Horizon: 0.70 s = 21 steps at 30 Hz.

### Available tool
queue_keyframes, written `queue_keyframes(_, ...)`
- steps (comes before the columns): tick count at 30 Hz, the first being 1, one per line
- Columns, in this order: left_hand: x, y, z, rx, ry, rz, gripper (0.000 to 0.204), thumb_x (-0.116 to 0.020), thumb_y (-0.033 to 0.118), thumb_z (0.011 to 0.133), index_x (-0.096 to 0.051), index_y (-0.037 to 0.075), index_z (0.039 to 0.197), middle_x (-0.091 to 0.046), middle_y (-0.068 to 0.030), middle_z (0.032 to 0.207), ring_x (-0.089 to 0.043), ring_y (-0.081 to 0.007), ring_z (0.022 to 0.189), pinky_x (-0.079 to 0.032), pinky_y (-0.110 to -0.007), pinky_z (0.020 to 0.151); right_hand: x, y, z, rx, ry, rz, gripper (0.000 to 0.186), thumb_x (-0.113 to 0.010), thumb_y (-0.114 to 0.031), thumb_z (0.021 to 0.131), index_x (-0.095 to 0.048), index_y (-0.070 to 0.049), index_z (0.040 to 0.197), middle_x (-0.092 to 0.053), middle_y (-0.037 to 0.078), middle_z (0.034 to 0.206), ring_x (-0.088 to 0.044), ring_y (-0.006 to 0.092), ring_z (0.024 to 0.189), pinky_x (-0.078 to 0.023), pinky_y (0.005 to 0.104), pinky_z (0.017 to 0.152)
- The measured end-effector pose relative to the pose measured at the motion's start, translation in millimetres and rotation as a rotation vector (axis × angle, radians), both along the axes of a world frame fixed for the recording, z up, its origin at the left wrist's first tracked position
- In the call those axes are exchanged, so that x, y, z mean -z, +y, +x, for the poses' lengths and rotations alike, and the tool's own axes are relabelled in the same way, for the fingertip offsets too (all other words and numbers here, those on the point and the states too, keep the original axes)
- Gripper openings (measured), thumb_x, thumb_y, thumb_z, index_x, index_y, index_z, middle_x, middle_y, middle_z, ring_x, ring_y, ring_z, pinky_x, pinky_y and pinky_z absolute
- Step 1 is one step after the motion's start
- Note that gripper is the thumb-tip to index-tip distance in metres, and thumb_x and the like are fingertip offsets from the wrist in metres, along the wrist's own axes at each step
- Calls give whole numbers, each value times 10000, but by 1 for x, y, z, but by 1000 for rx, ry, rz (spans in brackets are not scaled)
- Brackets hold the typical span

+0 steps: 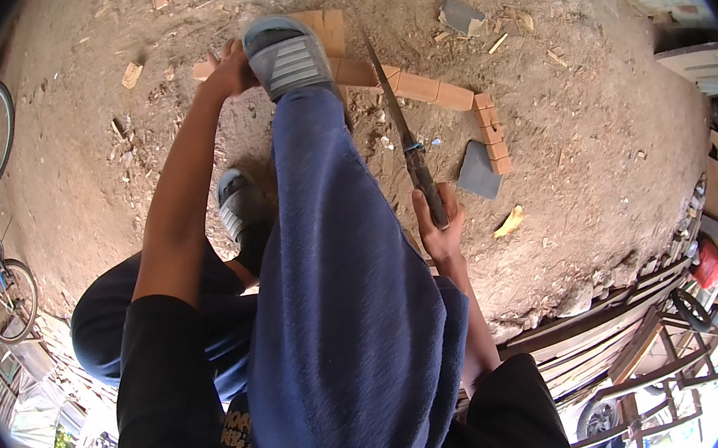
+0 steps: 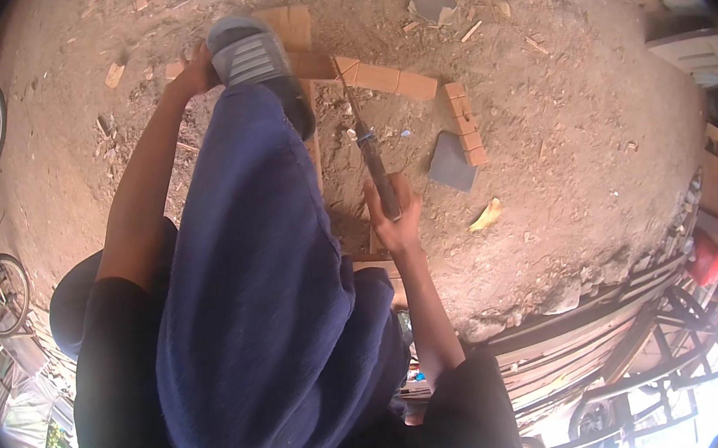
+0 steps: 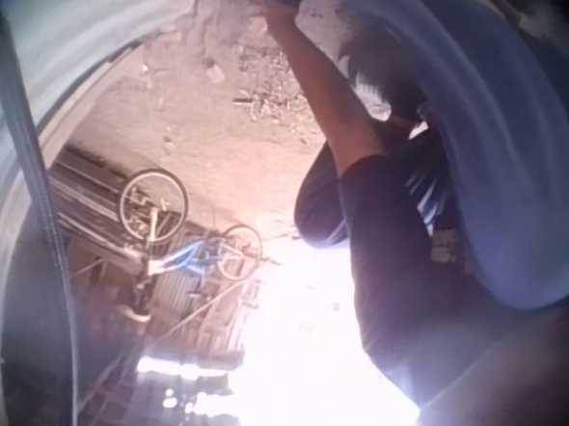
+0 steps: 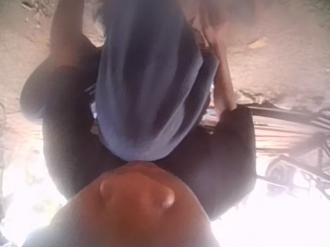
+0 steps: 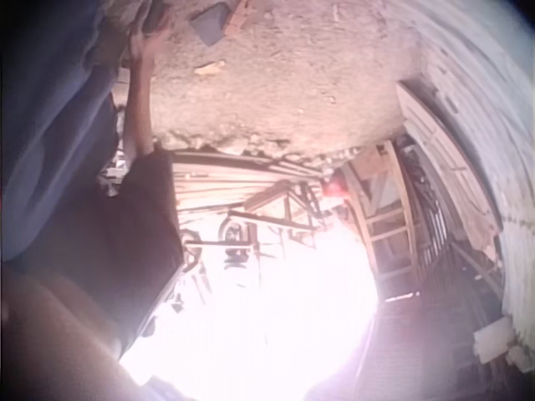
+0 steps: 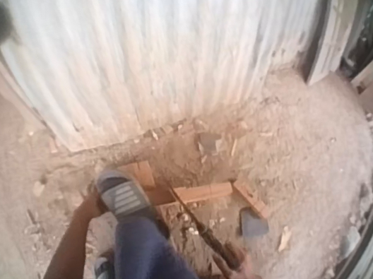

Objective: The person sits on the ground and uses a hand saw to cut a piece of wood placed between their legs. They repeatedly saw back and forth, repositioning the wood as needed, and continue cutting until the end of the clip.

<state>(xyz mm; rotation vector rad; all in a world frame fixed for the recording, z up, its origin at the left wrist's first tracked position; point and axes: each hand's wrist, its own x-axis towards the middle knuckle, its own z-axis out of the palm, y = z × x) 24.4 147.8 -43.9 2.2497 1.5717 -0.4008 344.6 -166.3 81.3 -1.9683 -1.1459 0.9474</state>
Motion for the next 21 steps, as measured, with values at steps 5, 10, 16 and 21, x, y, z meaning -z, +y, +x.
queue_keyframes(5,19,18,-5,58,6,99,842,-801,374,695,-396,204,1413,-328,-120,1471,-208,-357,1409,-44,-660,1104,-18,-24,3,-7,27,-77,252,-660,-195,875,-515,-24,760,-524,93,601,-512,156,533,-417,331,508)
queue_keyframes(10,20,18,-7,50,-115,95,802,-818,325,680,-435,183,1370,-454,-56,1390,-346,-326,1322,-152,-654,1067,-15,-54,-8,66,40,-136,269,-656,-207,874,-506,-24,744,-505,80,591,-486,130,548,-402,325,503)
queue_keyframes(16,22,20,-11,88,-130,188,745,-830,310,666,-486,187,1315,-545,-51,1288,-434,-303,1238,-250,-618,996,-18,-45,-10,100,8,-202,320,-665,-234,881,-481,-34,712,-481,78,565,-471,127,529,-389,319,484)
queue_keyframes(21,21,24,-14,85,-146,155,694,-825,310,675,-515,180,1283,-553,-48,1277,-442,-302,1228,-266,-606,988,-30,-80,1,60,71,-143,358,-646,-256,903,-477,-23,691,-496,84,576,-481,123,553,-398,327,494)
